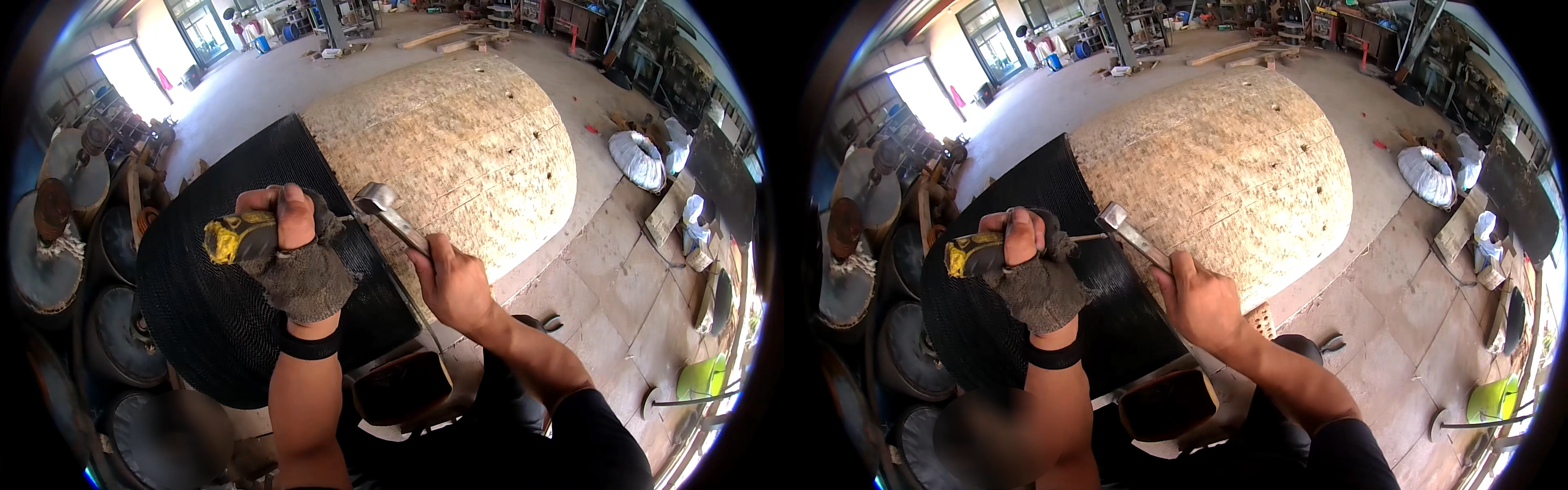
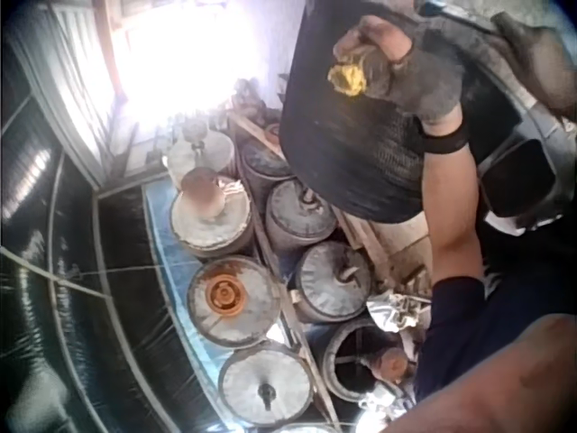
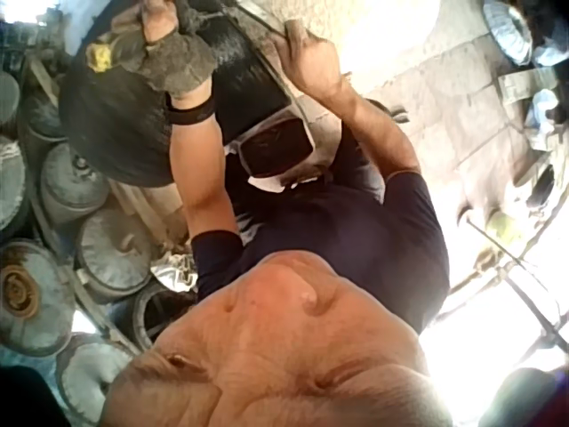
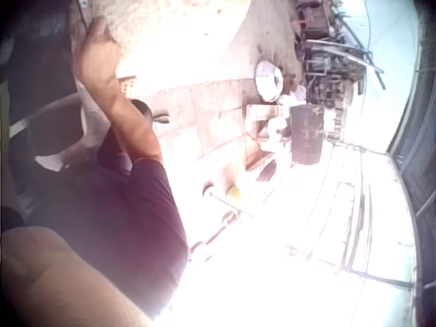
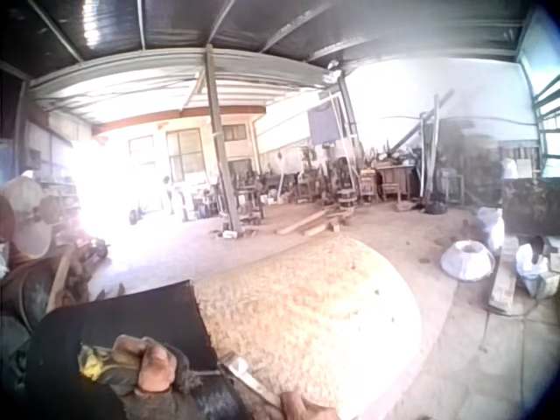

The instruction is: The person hammers nails into a large wooden drum to attach a dark woven material. They use a metal tool to position the nails before driving them in with a hammer, occasionally picking up a tape measure or pliers from the floor.

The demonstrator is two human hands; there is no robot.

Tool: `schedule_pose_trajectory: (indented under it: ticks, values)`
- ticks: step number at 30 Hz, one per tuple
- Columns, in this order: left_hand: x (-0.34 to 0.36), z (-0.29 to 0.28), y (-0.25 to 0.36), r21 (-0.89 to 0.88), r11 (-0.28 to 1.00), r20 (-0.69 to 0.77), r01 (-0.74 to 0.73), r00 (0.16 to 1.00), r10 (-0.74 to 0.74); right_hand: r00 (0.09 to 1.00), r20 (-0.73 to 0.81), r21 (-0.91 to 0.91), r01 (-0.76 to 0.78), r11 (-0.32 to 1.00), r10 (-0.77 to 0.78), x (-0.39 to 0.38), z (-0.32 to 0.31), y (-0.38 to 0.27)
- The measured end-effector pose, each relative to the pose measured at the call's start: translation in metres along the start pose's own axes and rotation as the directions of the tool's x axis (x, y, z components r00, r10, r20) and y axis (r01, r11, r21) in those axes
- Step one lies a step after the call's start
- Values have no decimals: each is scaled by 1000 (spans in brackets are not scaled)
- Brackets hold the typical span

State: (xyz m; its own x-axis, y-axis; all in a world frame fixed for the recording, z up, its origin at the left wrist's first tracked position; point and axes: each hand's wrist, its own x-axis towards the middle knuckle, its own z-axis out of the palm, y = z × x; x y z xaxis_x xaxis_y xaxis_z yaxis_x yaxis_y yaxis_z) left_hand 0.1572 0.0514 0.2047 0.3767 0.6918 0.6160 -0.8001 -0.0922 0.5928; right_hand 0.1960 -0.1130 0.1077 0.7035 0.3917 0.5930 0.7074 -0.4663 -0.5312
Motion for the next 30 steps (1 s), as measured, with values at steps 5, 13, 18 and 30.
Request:
schedule_pose_trajectory:
  ticks: [5, 13, 18, 30]
  values:
    - [-1, 8, 4, -29, 1000, 13, -4, 1000, 4, 998, 61, -102, 5, 995, 1, 8, 10, 6]
    - [3, 8, -2, 52, 998, -12, -37, 999, 37, 996, 83, -73, -28, 997, 34, 7, 13, 11]
    - [8, -1, -7, -307, 948, 79, 85, 995, -64, 999, 17, -8, -32, 999, 32, 0, 4, -1]
    - [8, 6, -4, -223, 965, 70, 140, 989, -127, 999, 18, 33, -52, 998, 52, 3, 17, 13]
